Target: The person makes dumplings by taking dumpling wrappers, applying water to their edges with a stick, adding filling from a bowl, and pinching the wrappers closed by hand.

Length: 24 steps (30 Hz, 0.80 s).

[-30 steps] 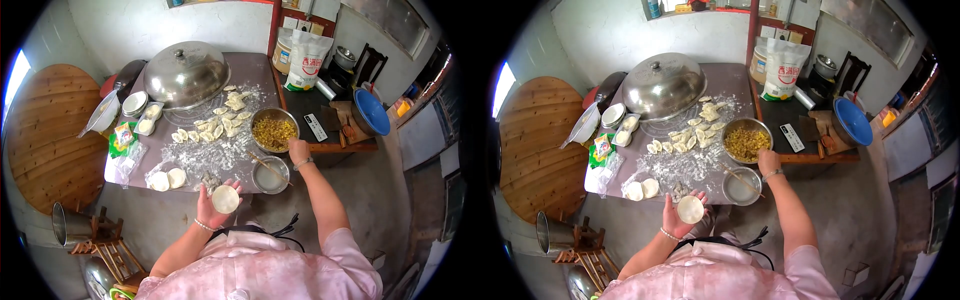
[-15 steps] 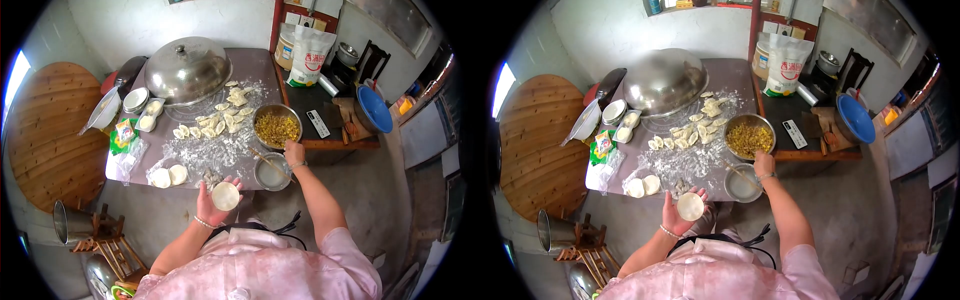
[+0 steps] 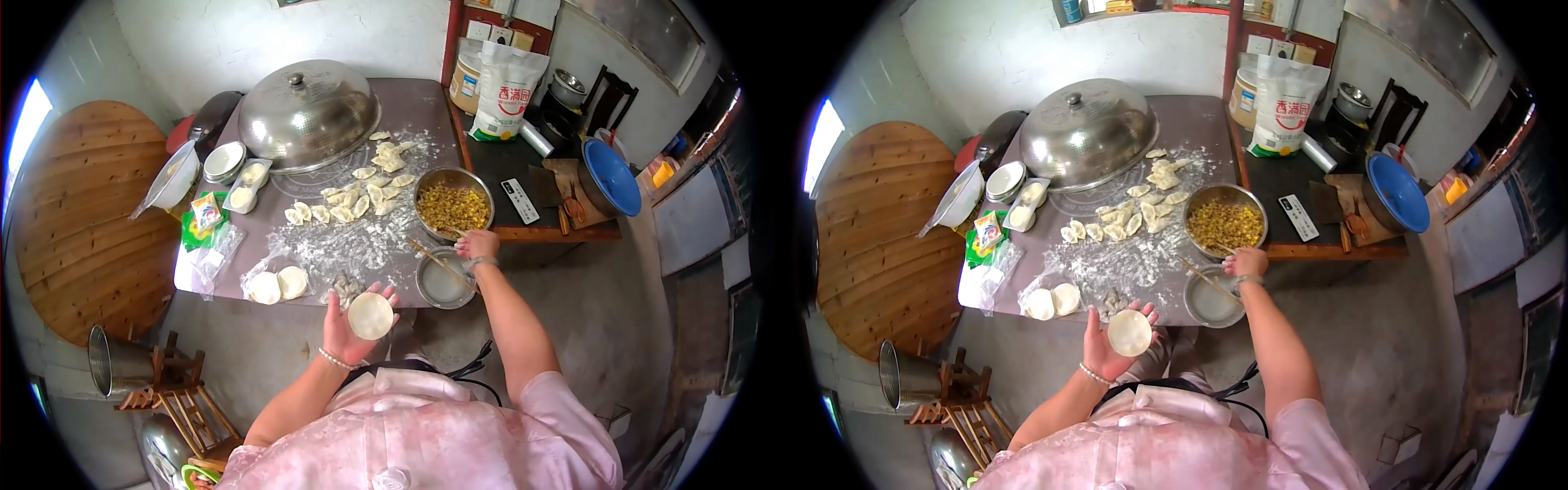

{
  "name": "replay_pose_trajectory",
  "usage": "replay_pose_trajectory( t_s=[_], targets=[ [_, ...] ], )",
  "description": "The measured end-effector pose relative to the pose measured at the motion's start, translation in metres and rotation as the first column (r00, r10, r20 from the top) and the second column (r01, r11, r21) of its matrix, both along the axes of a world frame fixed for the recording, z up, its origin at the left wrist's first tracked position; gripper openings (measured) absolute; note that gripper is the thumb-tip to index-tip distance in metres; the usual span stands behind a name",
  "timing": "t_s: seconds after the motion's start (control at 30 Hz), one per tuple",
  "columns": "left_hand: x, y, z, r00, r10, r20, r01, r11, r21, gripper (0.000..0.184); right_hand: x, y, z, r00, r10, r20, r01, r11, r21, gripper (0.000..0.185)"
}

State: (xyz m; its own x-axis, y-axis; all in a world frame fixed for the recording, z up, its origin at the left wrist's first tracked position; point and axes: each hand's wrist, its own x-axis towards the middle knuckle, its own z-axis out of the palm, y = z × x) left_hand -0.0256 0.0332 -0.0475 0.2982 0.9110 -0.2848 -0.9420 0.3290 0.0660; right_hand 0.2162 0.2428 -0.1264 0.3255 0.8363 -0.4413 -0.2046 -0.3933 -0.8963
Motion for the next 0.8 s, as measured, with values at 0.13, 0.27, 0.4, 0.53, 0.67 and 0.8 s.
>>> replay_pose_trajectory(
  t_s=[0.13,0.27,0.4,0.53,0.67,0.8],
  targets=[
    [-0.001,0.0,-0.002,1.0,0.006,-0.005,-0.007,1.0,-0.014,0.083,0.011,-0.003,0.015,1.0,-0.004,0.018,0.003,1.0,0.012,0.013],
    [0.002,0.003,-0.005,1.0,0.0,0.021,-0.001,1.0,0.01,0.083,0.025,-0.004,0.008,1.0,-0.007,-0.018,0.007,1.0,0.004,0.016],
    [0.005,0.008,-0.005,1.0,0.009,0.02,-0.009,1.0,0.01,0.082,0.031,-0.007,0.013,1.0,-0.004,-0.01,0.004,1.0,0.022,0.018],
    [0.005,0.022,-0.008,0.999,0.051,0.014,-0.051,0.999,0.006,0.081,0.035,-0.009,0.031,0.998,0.047,-0.029,-0.044,0.995,0.092,0.018],
    [0.005,0.043,-0.021,0.995,0.099,0.004,-0.099,0.995,0.005,0.079,0.029,-0.02,0.071,0.991,0.128,-0.049,-0.119,0.981,0.152,0.017],
    [0.005,0.065,-0.031,0.989,0.15,0.004,-0.15,0.989,-0.009,0.079,0.011,-0.046,0.117,0.967,0.238,-0.088,-0.218,0.957,0.191,0.016]
  ],
)
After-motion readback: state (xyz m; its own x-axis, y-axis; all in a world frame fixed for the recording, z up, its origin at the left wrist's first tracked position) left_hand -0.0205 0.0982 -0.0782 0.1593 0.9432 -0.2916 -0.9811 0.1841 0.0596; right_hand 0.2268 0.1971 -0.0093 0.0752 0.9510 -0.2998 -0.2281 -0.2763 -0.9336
